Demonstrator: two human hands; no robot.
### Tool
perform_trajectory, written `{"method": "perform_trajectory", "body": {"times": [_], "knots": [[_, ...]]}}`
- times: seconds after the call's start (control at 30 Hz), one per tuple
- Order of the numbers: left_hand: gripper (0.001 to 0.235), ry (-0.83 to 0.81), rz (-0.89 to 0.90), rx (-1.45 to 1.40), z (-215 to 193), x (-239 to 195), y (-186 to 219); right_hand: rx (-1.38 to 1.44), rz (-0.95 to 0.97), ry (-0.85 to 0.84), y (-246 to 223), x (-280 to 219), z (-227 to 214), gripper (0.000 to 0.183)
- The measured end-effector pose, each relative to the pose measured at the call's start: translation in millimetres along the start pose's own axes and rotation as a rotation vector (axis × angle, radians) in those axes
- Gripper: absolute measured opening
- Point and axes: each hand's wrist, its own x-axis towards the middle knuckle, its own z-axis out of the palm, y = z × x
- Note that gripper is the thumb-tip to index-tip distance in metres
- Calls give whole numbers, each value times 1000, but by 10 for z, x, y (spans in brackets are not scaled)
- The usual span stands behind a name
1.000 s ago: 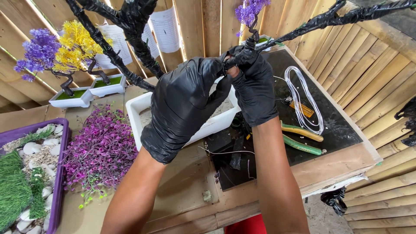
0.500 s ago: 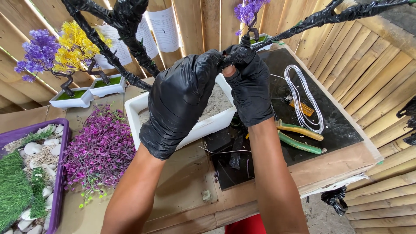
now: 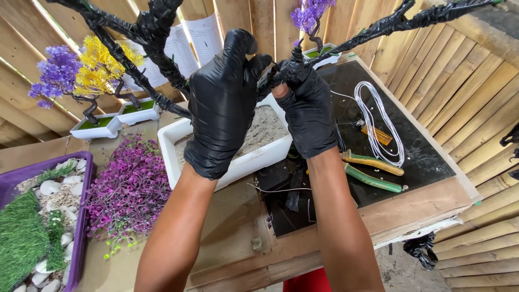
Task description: Using pliers to cut wire and wrapping it around the branches of an artificial bonsai tree to shape and secure them.
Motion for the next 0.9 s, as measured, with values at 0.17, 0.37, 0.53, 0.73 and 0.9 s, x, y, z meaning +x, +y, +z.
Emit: {"method": "perform_trajectory", "body": {"times": [0.17, 0.37, 0.53, 0.73, 0.9], "knots": [[29, 41, 44, 197, -28, 196, 154, -134, -1, 15, -67, 15, 5, 24], [16, -18, 118, 50, -104, 173, 188, -88, 10, 1, -95, 12, 14, 25], [14, -39, 69, -6, -170, 53, 289, -53, 12, -27, -206, 37, 35, 23], [15, -76, -24, -54, -220, -5, 322, -120, -10, -35, -239, 48, 62, 17], [13, -75, -3, -25, -190, -11, 257, -84, 41, -27, -265, 39, 65, 13]]}}
